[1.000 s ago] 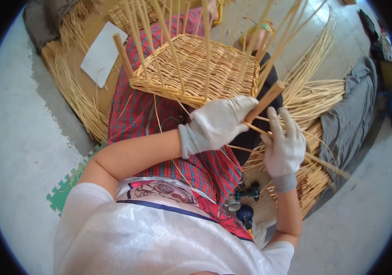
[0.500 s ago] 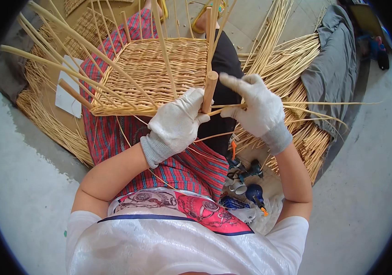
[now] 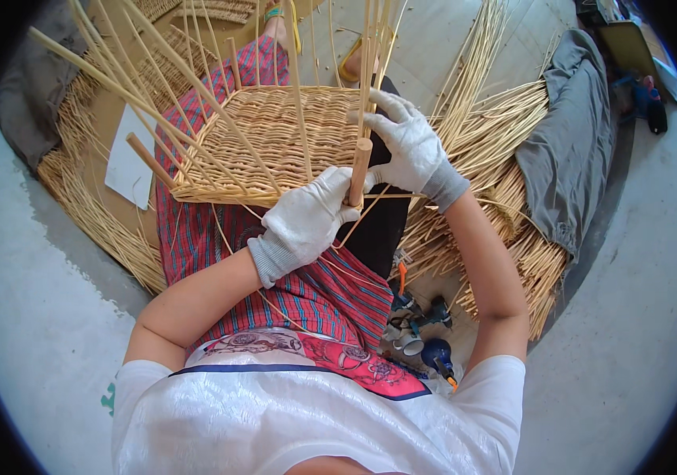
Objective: The person is weaving a wicker basket using long straw-like materials and a wooden frame.
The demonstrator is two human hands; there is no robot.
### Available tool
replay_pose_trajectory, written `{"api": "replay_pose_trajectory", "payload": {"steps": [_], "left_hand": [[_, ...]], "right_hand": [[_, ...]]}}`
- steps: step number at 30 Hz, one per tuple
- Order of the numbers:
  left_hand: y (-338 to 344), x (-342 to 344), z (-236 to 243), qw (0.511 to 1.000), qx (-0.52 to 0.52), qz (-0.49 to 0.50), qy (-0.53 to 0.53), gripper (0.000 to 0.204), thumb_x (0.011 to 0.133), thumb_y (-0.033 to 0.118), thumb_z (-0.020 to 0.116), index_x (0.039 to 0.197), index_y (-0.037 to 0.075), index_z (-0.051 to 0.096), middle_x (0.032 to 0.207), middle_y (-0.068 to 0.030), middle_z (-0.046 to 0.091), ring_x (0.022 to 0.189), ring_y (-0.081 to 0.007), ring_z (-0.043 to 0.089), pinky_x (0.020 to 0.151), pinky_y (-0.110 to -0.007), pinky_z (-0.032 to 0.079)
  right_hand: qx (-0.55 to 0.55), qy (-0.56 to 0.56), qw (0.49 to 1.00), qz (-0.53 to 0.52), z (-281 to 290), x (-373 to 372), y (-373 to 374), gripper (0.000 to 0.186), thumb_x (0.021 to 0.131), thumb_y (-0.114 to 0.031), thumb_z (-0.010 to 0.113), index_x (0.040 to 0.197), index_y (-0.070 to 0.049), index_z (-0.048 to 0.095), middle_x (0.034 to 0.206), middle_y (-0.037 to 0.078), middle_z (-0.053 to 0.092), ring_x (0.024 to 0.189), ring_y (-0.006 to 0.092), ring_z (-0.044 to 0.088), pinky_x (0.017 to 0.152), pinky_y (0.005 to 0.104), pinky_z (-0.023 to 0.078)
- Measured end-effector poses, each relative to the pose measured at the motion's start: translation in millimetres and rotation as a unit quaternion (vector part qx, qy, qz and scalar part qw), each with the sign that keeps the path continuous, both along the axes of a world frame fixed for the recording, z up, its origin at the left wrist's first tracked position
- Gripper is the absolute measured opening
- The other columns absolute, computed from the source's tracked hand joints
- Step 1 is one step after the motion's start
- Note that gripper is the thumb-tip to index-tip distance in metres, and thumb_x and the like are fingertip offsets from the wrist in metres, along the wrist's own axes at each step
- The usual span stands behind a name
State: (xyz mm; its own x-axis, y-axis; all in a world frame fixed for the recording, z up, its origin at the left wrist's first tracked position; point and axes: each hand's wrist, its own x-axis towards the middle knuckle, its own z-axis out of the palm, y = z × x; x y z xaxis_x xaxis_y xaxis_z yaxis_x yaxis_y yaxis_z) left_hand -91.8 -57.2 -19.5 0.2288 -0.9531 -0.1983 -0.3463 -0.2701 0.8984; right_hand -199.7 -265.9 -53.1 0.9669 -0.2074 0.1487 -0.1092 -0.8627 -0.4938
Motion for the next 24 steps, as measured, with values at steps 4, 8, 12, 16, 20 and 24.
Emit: {"api": "replay_pose_trajectory", "payload": {"steps": [4, 8, 12, 16, 20, 24], "left_hand": [[8, -1, -8, 1.0, -0.017, 0.006, 0.01, 0.05, 0.088, 0.007, 0.076, 0.134, 0.007, 0.055, 0.114, -0.0131, 0.067, 0.108, -0.0312, 0.068, 0.093, -0.037, 0.054], [15, 0, -11, 0.998, -0.058, 0.004, -0.016, 0.056, 0.087, 0.009, 0.077, 0.138, 0.005, 0.053, 0.124, -0.0162, 0.066, 0.116, -0.0331, 0.066, 0.098, -0.038, 0.052], [15, 2, -23, 0.994, -0.102, 0.013, -0.044, 0.066, 0.086, 0.011, 0.078, 0.145, 0.004, 0.049, 0.131, -0.0194, 0.063, 0.121, -0.0356, 0.063, 0.102, -0.039, 0.05], [15, 8, -17, 0.993, -0.108, -0.014, -0.047, 0.067, 0.086, 0.009, 0.077, 0.146, 0.003, 0.048, 0.134, -0.0202, 0.063, 0.123, -0.0347, 0.062, 0.104, -0.038, 0.05], [10, 18, 0, 0.998, -0.045, -0.049, -0.009, 0.063, 0.087, 0.004, 0.075, 0.144, 0.003, 0.051, 0.127, -0.0196, 0.067, 0.119, -0.0329, 0.065, 0.102, -0.038, 0.052], [6, 18, 1, 0.999, -0.016, -0.042, 0.03, 0.054, 0.088, 0.002, 0.073, 0.138, 0.005, 0.056, 0.117, -0.0166, 0.072, 0.112, -0.0293, 0.07, 0.098, -0.037, 0.055]], "right_hand": [[0.065, 0.008, 0.998, 0.015, 22, -17, 5, 0.043, 0.06, -0.031, 0.093, 0.091, -0.013, 0.069, 0.124, 0.012, 0.064, 0.121, 0.0366, 0.058, 0.102, 0.046, 0.049], [0.082, 0.073, 0.991, 0.073, 44, -37, 17, 0.026, 0.071, -0.019, 0.086, 0.089, -0.013, 0.069, 0.102, 0.006, 0.066, 0.105, 0.0337, 0.063, 0.1, 0.0459, 0.048], [-0.178, 0.011, 0.983, -0.04, 81, -68, 65, 0.016, 0.079, -0.027, 0.078, 0.087, -0.019, 0.067, 0.082, 0.001, 0.06, 0.082, 0.0249, 0.061, 0.071, 0.0406, 0.05], [-0.214, 0.065, 0.97, -0.098, 95, -80, 115, 0.013, 0.082, -0.024, 0.076, 0.089, -0.018, 0.067, 0.081, 0.001, 0.06, 0.078, 0.0237, 0.062, 0.063, 0.0381, 0.05], [-0.092, 0.119, 0.969, -0.195, 89, -84, 129, 0.011, 0.088, -0.022, 0.074, 0.091, -0.013, 0.068, 0.081, 0.005, 0.063, 0.077, 0.0276, 0.065, 0.064, 0.0406, 0.053], [-0.04, 0.132, 0.974, -0.179, 92, -72, 99, 0.009, 0.09, -0.019, 0.071, 0.091, -0.011, 0.069, 0.085, 0.009, 0.068, 0.084, 0.0315, 0.068, 0.07, 0.0413, 0.055]]}}
